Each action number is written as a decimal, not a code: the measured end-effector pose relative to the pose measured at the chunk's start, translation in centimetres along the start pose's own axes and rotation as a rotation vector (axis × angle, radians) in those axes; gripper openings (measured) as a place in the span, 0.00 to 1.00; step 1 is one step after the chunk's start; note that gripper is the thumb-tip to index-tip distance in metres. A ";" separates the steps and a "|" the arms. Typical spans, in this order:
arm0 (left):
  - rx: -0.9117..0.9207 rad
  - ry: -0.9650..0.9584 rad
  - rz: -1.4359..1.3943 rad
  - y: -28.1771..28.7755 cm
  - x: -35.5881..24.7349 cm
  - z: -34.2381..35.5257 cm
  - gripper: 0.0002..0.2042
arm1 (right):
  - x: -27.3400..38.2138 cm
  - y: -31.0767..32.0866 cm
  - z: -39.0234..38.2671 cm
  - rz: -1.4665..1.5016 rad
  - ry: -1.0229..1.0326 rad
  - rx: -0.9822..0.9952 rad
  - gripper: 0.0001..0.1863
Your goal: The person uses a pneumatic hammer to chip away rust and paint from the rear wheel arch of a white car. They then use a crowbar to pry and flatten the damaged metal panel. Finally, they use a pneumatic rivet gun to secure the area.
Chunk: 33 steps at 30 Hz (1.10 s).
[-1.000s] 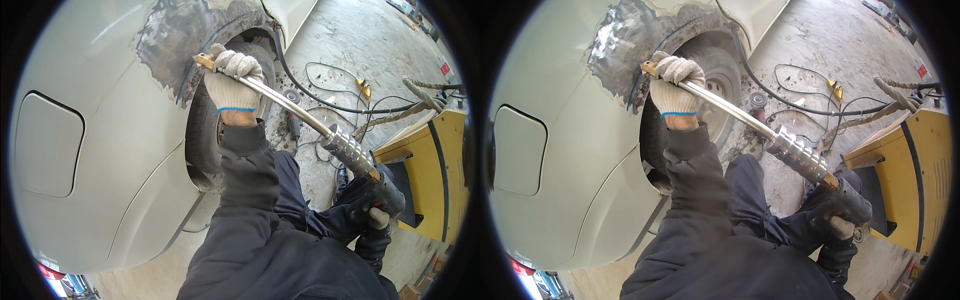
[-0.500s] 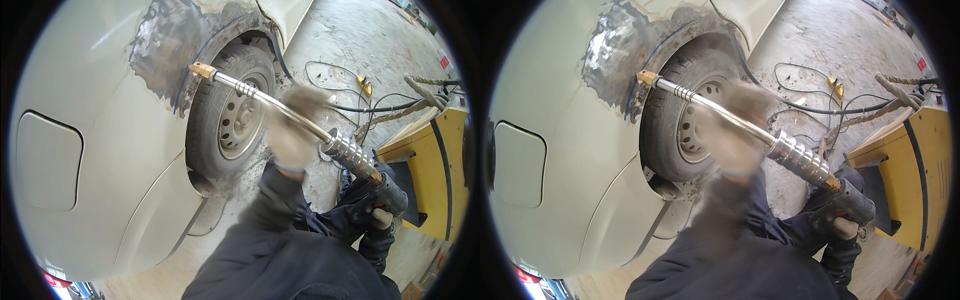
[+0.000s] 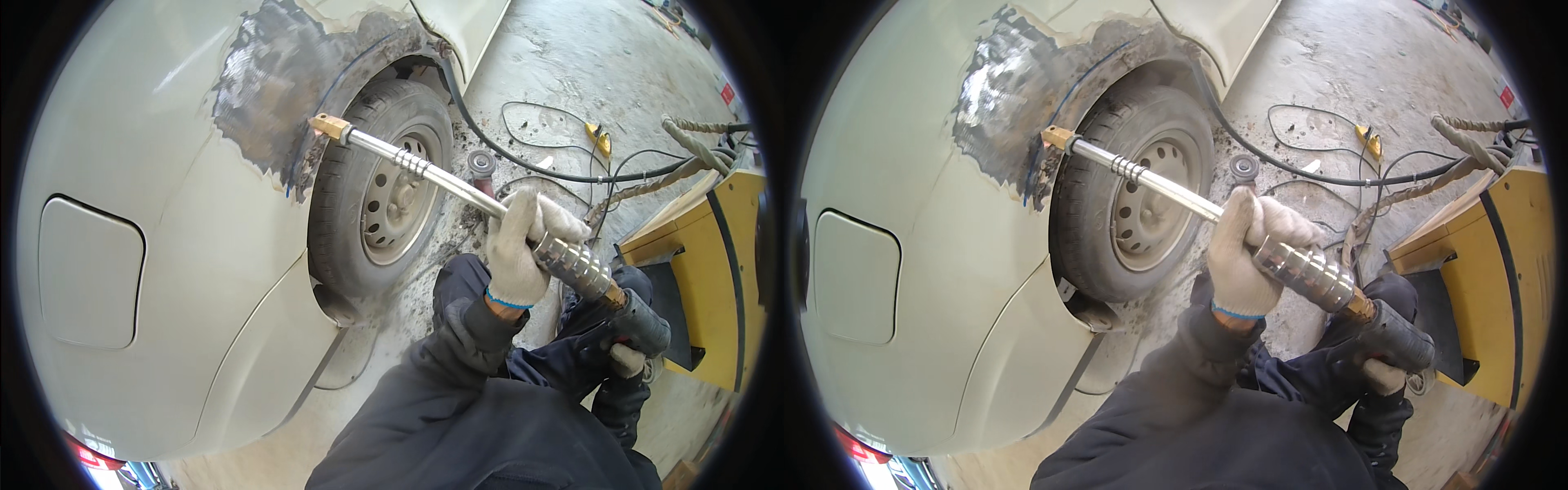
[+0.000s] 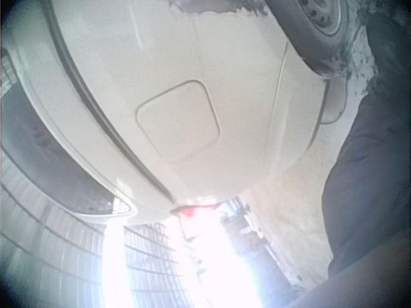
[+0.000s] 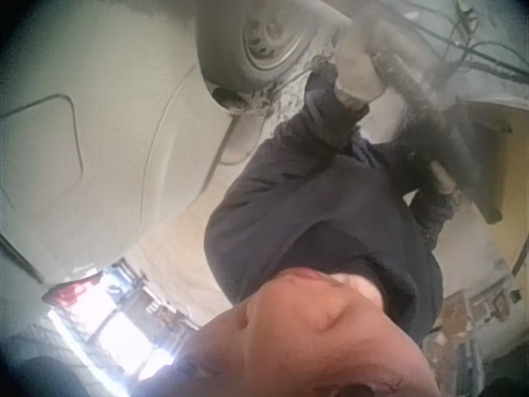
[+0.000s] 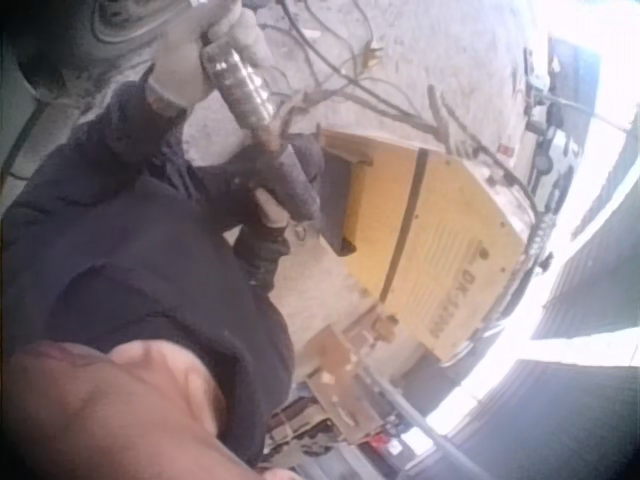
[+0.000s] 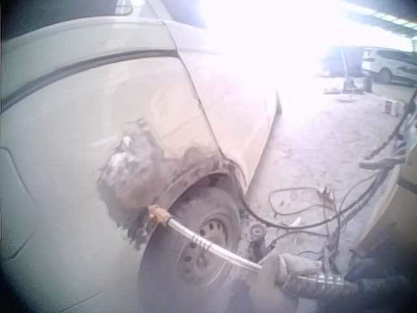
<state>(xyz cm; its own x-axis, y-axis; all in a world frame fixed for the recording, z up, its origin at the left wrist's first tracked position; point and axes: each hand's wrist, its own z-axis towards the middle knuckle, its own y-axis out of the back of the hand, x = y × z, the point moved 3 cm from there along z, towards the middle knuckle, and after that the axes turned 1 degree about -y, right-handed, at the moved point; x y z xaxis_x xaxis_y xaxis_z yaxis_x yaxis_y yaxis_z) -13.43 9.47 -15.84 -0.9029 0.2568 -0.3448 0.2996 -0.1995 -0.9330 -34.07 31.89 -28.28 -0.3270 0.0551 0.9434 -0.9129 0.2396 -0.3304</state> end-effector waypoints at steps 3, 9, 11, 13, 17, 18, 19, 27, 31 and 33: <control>-0.025 -0.212 0.199 -1.1 -5.2 2.7 0.20 | -0.1 0.1 0.3 0.022 -0.016 0.043 0.31; -0.439 -0.552 0.231 0.3 -17.5 7.6 0.18 | 0.6 -1.3 0.5 0.052 0.051 0.037 0.31; -0.475 -0.536 0.281 0.7 -17.7 7.6 0.18 | 0.7 -1.5 0.7 0.055 0.039 0.044 0.31; -0.435 -0.541 0.327 0.5 -16.9 7.4 0.19 | 0.7 -1.5 0.7 0.051 0.029 0.053 0.31; -0.465 -0.620 0.333 -0.4 -16.2 7.2 0.22 | 0.4 -1.0 0.2 0.043 0.021 0.053 0.31; -0.483 -0.605 0.348 -0.5 -16.3 7.4 0.21 | 0.3 -0.8 -0.1 0.038 0.016 0.047 0.31; -0.526 -0.596 0.291 -0.3 -16.4 7.5 0.20 | 0.2 -0.6 -0.3 0.032 0.013 0.043 0.31; 0.325 0.023 -0.515 1.8 -15.7 9.2 0.19 | -0.8 1.6 -0.9 -0.024 0.016 0.022 0.31; 0.261 -0.019 -0.473 1.8 -15.3 9.2 0.18 | -1.3 2.3 -1.2 -0.045 0.012 0.019 0.31; 0.222 -0.014 -0.469 1.5 -15.0 8.8 0.18 | -1.4 2.5 -1.4 -0.048 0.008 0.014 0.31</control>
<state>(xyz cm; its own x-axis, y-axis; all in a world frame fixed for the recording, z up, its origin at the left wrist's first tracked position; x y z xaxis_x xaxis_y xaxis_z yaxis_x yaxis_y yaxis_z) -2.13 -3.06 -11.19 -0.9288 0.3546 0.1078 -0.2094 -0.2622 -0.9420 -35.57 33.73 -30.37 -0.2812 0.0518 0.9582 -0.9307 0.2288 -0.2855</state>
